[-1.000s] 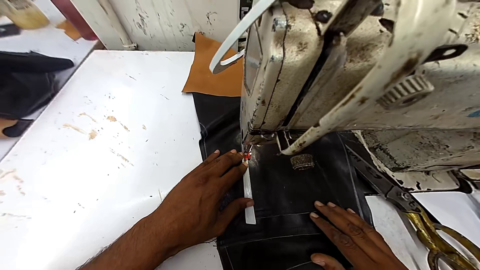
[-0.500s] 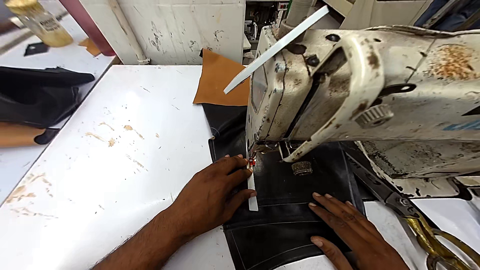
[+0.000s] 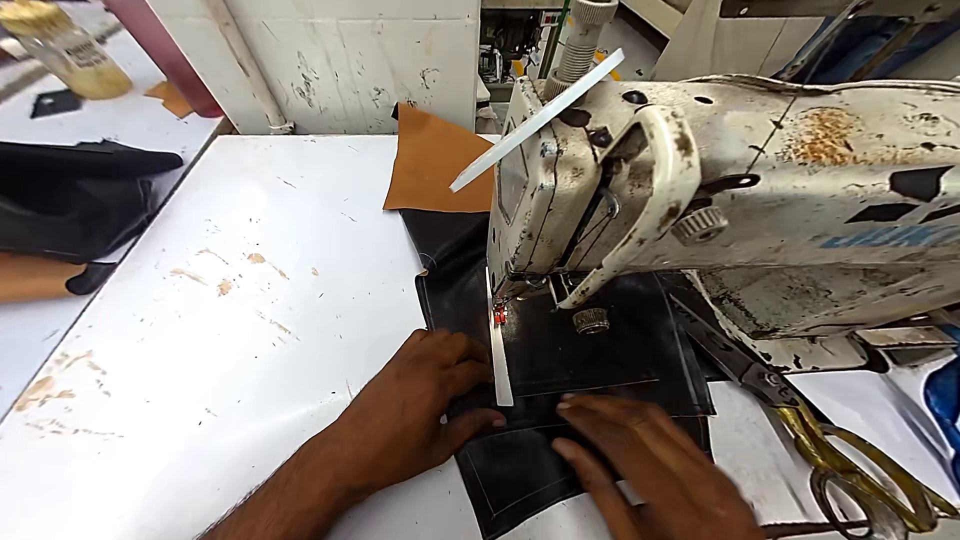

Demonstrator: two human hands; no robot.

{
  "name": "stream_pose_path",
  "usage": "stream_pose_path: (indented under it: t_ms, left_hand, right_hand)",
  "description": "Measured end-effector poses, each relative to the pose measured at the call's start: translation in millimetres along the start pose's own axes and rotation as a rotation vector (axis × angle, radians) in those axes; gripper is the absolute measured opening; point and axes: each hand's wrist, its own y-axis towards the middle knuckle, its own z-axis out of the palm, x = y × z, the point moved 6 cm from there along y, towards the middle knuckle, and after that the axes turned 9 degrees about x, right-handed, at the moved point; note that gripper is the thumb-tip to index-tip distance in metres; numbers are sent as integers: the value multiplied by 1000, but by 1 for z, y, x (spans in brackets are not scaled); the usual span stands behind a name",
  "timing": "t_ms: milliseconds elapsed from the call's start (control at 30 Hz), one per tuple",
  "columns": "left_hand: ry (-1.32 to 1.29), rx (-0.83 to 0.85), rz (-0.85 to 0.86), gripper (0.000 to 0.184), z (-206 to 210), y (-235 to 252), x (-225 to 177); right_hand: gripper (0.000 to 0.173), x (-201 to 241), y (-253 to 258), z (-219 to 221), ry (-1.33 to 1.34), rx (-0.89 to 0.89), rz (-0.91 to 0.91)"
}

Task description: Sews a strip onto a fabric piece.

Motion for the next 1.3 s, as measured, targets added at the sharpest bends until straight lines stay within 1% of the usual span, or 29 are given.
stream_pose_path:
  t_ms: [67,133,200,233,300,400,567,600,700,800,833,900,967,1000,1067,1133,1200,1267,1300]
  left_hand:
    - [-50,16,-12,26,4,-1,1]
    - [-102,6,-39,19,4,-2,4]
    - [-99,-24,-40,19,2,-3,6]
    - [-82,-47,-25,21,3,-2,5]
    - [-55,-77,6,26,7,-2,6]
    - [-19,-69,46,29,12,-1,13]
    - [-80,163,38,27,4,0,13]
    - [-72,160,50,27,4,1,13]
    - [15,13,93,30,8,0,14]
    - [45,24,26,27,3,-1,11]
    - [42,41,2,26,1,0,10]
    - [20,52,-15,22,-3,2,7]
    - [-8,58,-11,20,-4,4,5]
    - [-17,62,-8,19,-5,5,4]
    - [-30,69,-9,20,-6,7,3]
    - [-40,75,-7,21,-7,8,2]
    - [-41,72,-3,21,-6,8,2]
    - [-38,71,-1,21,-6,8,2]
    - [-40,68,2,21,-6,8,2]
  right_hand:
    - [28,-35,-19,-31,-79,-42,143]
    - [33,-85,-44,-65,-149,-68,299]
    - [39,-131,-70,-90,-199,-75,477]
    - [38,-148,-81,-101,-229,-75,546]
    - [29,-175,-100,-113,-263,-60,610]
    - [21,-193,-103,-112,-221,5,606]
    - [22,-191,-79,-102,-178,13,595]
    - [22,-193,-74,-100,-157,29,593]
    - [20,-196,-59,-97,-126,108,525]
    - [21,-199,-53,-97,-207,164,460]
    - [22,-200,-54,-100,-245,154,436]
    - [27,-191,-62,-112,-280,110,428]
    - [38,-167,-68,-123,-237,118,438]
    - [42,-150,-67,-122,-177,148,442]
    - [44,-107,-53,-100,-4,246,382]
    - [48,-59,-34,-65,70,303,315]
    - [46,-21,-13,-32,71,259,225]
    - [36,-7,7,-7,21,164,103]
    - [34,-5,16,2,-9,126,57]
